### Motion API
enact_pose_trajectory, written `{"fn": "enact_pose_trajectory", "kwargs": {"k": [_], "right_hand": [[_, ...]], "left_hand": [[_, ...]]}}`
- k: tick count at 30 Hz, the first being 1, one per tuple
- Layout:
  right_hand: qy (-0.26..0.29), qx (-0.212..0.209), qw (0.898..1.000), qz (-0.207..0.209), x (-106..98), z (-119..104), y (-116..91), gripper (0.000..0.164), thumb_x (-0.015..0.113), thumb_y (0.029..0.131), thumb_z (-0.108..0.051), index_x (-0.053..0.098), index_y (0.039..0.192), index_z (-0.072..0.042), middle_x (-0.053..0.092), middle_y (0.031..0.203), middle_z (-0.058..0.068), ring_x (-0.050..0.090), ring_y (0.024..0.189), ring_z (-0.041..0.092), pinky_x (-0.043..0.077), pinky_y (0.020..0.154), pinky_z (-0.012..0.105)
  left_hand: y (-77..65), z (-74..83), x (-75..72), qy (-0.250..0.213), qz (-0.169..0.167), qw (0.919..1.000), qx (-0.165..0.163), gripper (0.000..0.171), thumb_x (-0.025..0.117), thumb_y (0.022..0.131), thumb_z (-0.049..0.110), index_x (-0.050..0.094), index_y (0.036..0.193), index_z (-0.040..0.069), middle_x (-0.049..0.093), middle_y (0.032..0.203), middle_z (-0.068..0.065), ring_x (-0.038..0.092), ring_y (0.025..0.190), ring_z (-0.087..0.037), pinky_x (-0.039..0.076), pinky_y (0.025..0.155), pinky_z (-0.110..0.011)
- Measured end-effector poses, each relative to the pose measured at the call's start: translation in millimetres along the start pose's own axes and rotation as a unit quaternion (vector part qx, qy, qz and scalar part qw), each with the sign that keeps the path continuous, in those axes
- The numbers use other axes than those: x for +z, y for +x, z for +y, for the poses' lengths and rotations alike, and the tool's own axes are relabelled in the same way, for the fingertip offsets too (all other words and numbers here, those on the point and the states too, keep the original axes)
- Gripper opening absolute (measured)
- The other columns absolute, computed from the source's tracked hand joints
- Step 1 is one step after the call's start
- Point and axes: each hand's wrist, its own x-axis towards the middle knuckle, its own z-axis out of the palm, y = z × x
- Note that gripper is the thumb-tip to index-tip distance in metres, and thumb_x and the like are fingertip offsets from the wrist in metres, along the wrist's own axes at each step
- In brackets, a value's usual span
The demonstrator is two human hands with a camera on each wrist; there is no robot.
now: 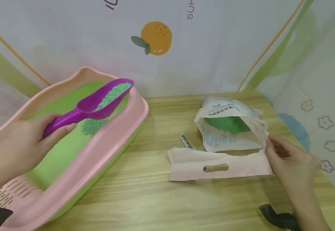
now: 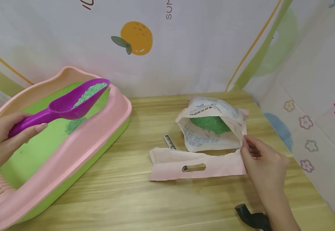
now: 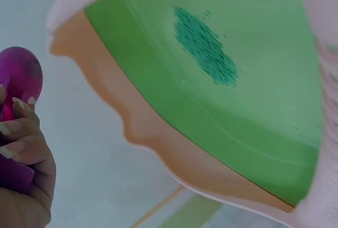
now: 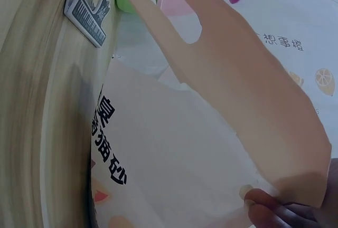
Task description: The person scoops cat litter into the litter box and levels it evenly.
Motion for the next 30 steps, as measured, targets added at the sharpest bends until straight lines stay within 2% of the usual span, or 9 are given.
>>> {"fn": "enact_pose_trajectory", "kwargs": {"k": [4, 8, 10, 11, 15, 17, 20, 25, 30], "right_hand": [[0.004, 0.011, 1.000, 0.016, -0.7, 1.4, -1.0, 0.017, 0.067, 0.082, 0.005, 0.076, 0.096, 0.010, 0.077, 0.084, 0.013, 0.052, 0.072, -0.030, 0.042, 0.066, -0.005], [0.013, 0.013, 1.000, 0.013, -1.7, 3.9, -2.6, 0.017, 0.067, 0.082, 0.005, 0.076, 0.095, 0.010, 0.066, 0.088, -0.028, 0.054, 0.071, -0.029, 0.043, 0.065, -0.004], [0.016, 0.011, 1.000, 0.014, -1.5, 4.1, -2.7, 0.016, 0.066, 0.081, 0.005, 0.076, 0.094, 0.011, 0.074, 0.085, -0.014, 0.054, 0.071, -0.029, 0.043, 0.064, -0.004], [0.018, 0.011, 1.000, 0.012, -1.6, 4.5, -3.0, 0.017, 0.066, 0.081, 0.005, 0.076, 0.094, 0.011, 0.070, 0.086, -0.023, 0.054, 0.070, -0.029, 0.044, 0.064, -0.004], [0.024, 0.010, 1.000, 0.011, -1.7, 4.5, -3.3, 0.017, 0.066, 0.082, 0.006, 0.075, 0.094, 0.013, 0.069, 0.088, -0.026, 0.054, 0.072, -0.029, 0.044, 0.065, -0.004], [0.025, 0.016, 1.000, 0.008, -1.5, 4.6, -4.6, 0.016, 0.067, 0.081, 0.007, 0.075, 0.094, 0.012, 0.057, 0.091, -0.041, 0.054, 0.071, -0.029, 0.044, 0.065, -0.003], [0.027, 0.021, 0.999, 0.005, 0.7, 3.6, -6.6, 0.016, 0.068, 0.081, 0.008, 0.075, 0.095, 0.012, 0.071, 0.088, -0.024, 0.055, 0.071, -0.028, 0.044, 0.065, -0.003], [0.022, 0.013, 1.000, 0.008, 4.3, 3.4, -6.3, 0.016, 0.068, 0.081, 0.008, 0.075, 0.095, 0.012, 0.070, 0.080, 0.035, 0.053, 0.072, -0.029, 0.044, 0.065, -0.004], [0.020, 0.001, 1.000, 0.006, 4.1, 3.8, -4.1, 0.017, 0.066, 0.082, 0.008, 0.074, 0.095, 0.014, 0.070, 0.080, 0.035, 0.052, 0.074, -0.031, 0.044, 0.066, -0.004]], "left_hand": [[1.2, -21.8, -2.3, 0.008, -0.010, 0.9998, -0.012, 0.027, 0.058, 0.103, 0.037, 0.060, 0.096, 0.011, 0.042, 0.061, 0.000, 0.031, 0.051, -0.006, 0.024, 0.050, -0.027], [-2.3, -42.7, 0.5, 0.006, -0.019, 0.9995, -0.025, 0.029, 0.058, 0.103, 0.035, 0.056, 0.087, 0.011, 0.040, 0.059, 0.001, 0.029, 0.050, -0.007, 0.023, 0.048, -0.028], [-5.2, -52.1, 2.4, 0.001, -0.018, 0.9994, -0.030, 0.030, 0.058, 0.103, 0.035, 0.054, 0.084, 0.012, 0.039, 0.058, 0.002, 0.028, 0.049, -0.007, 0.022, 0.047, -0.029], [-6.5, -56.2, 3.4, 0.002, -0.017, 0.9994, -0.032, 0.030, 0.059, 0.103, 0.034, 0.054, 0.083, 0.012, 0.038, 0.058, 0.002, 0.027, 0.049, -0.006, 0.022, 0.047, -0.029], [-9.0, -68.2, 5.8, 0.004, -0.014, 0.9994, -0.032, 0.029, 0.059, 0.103, 0.034, 0.056, 0.086, 0.010, 0.037, 0.057, 0.003, 0.027, 0.049, -0.006, 0.022, 0.046, -0.029], [-10.4, -73.1, 5.9, 0.001, -0.015, 0.9994, -0.032, 0.030, 0.058, 0.103, 0.034, 0.058, 0.088, 0.008, 0.036, 0.057, 0.003, 0.027, 0.049, -0.005, 0.022, 0.046, -0.029], [-13.1, -81.4, 6.6, -0.009, -0.004, 0.9995, -0.029, 0.033, 0.057, 0.104, 0.033, 0.061, 0.091, 0.003, 0.036, 0.055, 0.005, 0.027, 0.047, -0.004, 0.023, 0.044, -0.028], [-17.2, -95.8, 10.7, 0.002, 0.003, 0.9998, -0.021, 0.036, 0.056, 0.104, 0.033, 0.061, 0.087, 0.002, 0.035, 0.054, 0.007, 0.026, 0.045, -0.003, 0.023, 0.042, -0.027], [-18.4, -103.8, 14.8, 0.042, -0.024, 0.9988, -0.011, 0.038, 0.054, 0.105, 0.035, 0.059, 0.083, 0.004, 0.034, 0.056, 0.006, 0.025, 0.047, -0.004, 0.022, 0.044, -0.025]]}}
